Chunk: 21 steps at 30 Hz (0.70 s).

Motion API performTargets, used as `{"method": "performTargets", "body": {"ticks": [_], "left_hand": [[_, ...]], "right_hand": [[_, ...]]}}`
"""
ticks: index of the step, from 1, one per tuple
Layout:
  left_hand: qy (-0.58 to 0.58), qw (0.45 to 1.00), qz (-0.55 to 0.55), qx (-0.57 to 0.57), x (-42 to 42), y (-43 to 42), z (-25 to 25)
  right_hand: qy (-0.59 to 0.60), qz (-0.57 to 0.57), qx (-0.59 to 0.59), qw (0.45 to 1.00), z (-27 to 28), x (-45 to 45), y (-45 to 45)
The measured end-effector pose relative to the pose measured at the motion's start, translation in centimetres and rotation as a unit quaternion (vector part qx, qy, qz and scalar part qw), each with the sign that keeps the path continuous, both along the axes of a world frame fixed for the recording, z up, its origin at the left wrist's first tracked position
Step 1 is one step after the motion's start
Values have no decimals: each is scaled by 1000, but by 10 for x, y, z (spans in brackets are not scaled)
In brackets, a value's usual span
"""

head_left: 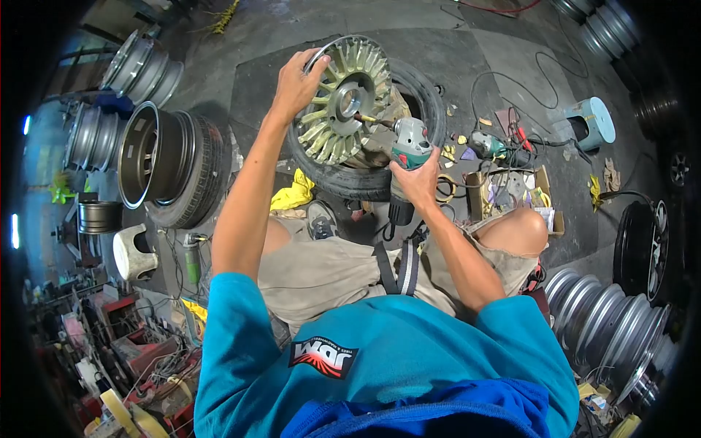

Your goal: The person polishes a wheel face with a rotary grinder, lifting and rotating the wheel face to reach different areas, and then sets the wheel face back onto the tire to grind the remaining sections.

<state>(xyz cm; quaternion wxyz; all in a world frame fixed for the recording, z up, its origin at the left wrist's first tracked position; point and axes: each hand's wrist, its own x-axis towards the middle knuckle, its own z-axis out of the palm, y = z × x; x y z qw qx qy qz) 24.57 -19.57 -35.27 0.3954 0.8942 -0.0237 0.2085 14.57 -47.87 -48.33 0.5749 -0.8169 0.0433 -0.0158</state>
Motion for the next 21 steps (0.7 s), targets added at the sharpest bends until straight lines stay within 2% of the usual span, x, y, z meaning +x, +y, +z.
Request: {"method": "performTargets", "body": {"ticks": [12,15,19,21], "left_hand": [[-15,999,5,-30,-4,-5,-7],[-4,999,3,-35,-6,-5,-4],[-21,999,-2,-28,-5,-3,-7],[-19,1000,2,-24,-6,-2,-8]], "right_hand": [[20,-14,-5,1000,-1,1,2],[-13,-1,-40,999,-8,0,-1],[-9,-11,-25,1000,1,-5,2],[53,-17,-27,998,0,1,2]]}}
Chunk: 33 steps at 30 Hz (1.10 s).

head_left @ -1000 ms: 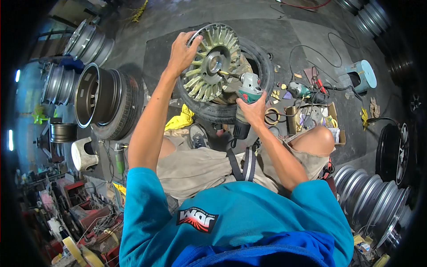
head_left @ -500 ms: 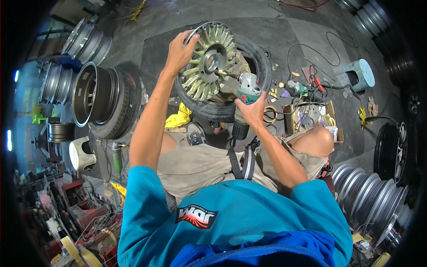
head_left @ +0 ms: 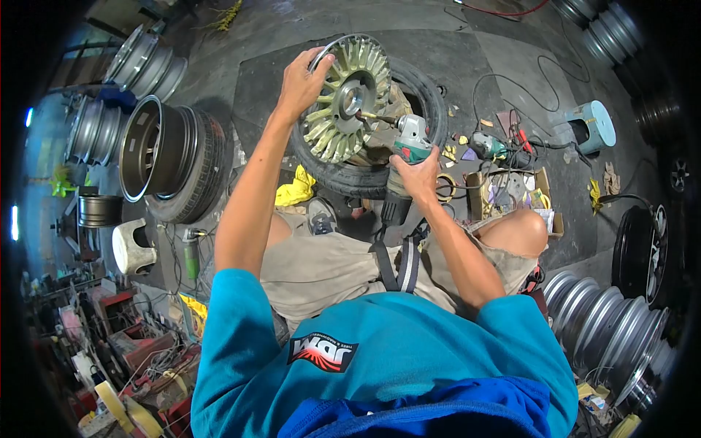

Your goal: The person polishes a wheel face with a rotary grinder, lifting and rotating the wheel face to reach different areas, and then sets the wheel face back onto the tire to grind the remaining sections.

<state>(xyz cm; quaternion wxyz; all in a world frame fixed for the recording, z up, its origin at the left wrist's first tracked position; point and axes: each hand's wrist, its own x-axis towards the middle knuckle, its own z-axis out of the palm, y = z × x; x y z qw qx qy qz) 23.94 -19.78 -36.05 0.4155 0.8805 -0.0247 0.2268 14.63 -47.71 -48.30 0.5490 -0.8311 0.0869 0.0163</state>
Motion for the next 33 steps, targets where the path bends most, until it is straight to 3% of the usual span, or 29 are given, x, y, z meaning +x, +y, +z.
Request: {"method": "performTargets", "body": {"ticks": [4,6,12,22,33], "left_hand": [[9,1000,-5,-13,-3,-3,3],[2,1000,0,-6,-3,-1,1],[17,999,19,-19,1,14,-8],[25,999,31,-4,-3,15,-3],[42,999,15,-24,-6,21,-7]], "right_hand": [[-7,4,-14,1000,1,2,6],[-65,12,6,998,-5,2,6],[-20,13,17,1000,-11,0,-10],[-73,99,61,990,44,-15,10],[-97,127,69,985,31,-14,5]]}}
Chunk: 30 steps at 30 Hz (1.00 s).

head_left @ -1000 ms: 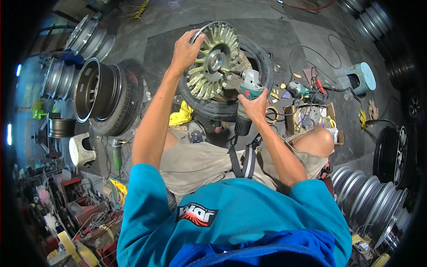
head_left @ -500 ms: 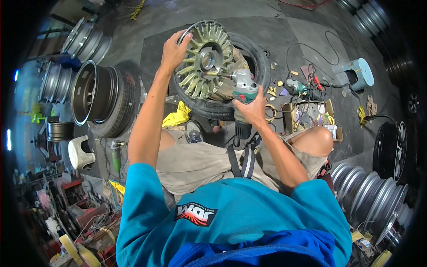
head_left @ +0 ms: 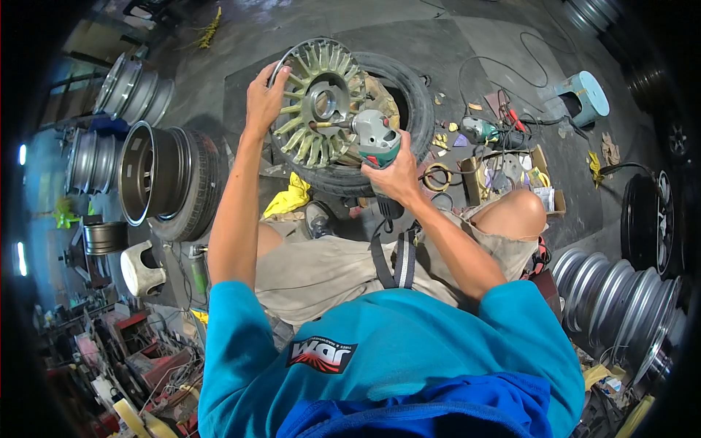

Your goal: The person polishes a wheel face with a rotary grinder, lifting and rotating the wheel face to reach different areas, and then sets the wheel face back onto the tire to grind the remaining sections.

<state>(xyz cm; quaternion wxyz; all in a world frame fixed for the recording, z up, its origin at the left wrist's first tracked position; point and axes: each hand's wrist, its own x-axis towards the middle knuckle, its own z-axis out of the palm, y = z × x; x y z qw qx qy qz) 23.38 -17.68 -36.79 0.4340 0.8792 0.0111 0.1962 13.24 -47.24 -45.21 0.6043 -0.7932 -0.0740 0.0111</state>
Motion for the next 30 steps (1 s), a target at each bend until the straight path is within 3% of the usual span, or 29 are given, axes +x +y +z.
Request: {"method": "performTargets", "body": {"ticks": [30], "left_hand": [[-7,1000,12,22,0,-5,3]], "right_hand": [[2,-36,4,999,17,-9,9]]}}
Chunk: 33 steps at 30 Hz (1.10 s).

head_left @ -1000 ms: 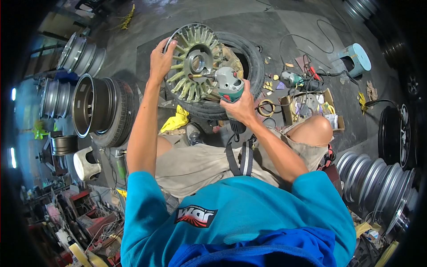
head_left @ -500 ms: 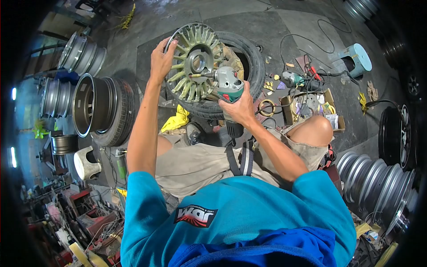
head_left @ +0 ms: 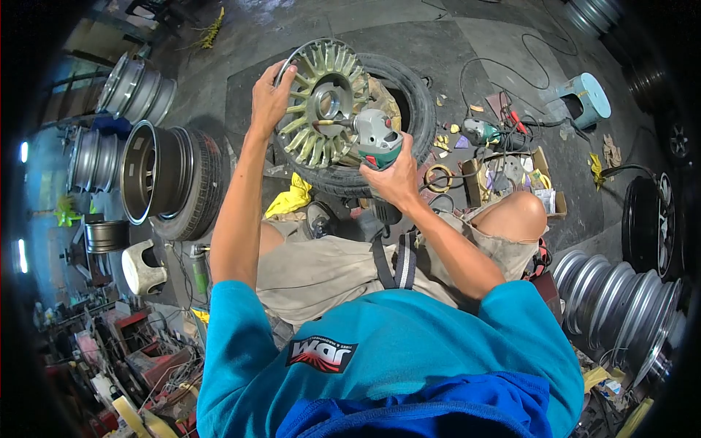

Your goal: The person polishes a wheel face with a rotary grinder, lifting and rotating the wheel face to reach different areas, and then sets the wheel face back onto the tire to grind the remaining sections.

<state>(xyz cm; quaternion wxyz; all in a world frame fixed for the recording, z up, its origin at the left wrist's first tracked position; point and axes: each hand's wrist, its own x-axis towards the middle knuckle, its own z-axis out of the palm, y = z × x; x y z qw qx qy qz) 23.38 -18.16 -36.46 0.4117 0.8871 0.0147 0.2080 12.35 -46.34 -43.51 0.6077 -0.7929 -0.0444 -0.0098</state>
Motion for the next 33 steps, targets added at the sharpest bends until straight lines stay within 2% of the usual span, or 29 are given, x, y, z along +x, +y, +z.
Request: {"method": "performTargets", "body": {"ticks": [3,6,10,13,18,20,21,28,33], "left_hand": [[-15,1000,-3,2,2,0,-3],[-22,1000,-1,4,2,4,-6],[-12,1000,0,-11,0,6,-5],[-10,1000,0,-10,-3,3,-4],[-22,1000,-10,-15,-3,-5,2],[-29,999,-24,-21,-5,-7,3],[-29,999,-23,-20,-5,-8,4],[-27,1000,-7,-11,-8,-7,5],[-26,1000,-11,-3,-7,-6,6]], "right_hand": [[-38,17,-13,999,-8,-1,-3],[-17,10,-21,1000,-11,0,-6],[42,16,24,999,10,13,-16],[-6,-24,14,1000,16,26,-12],[-4,-36,5,999,21,46,4],[-80,-35,-25,996,20,51,13],[-31,-11,25,999,20,52,15],[-74,-5,51,996,16,52,17],[-72,-17,18,997,18,52,4]]}}
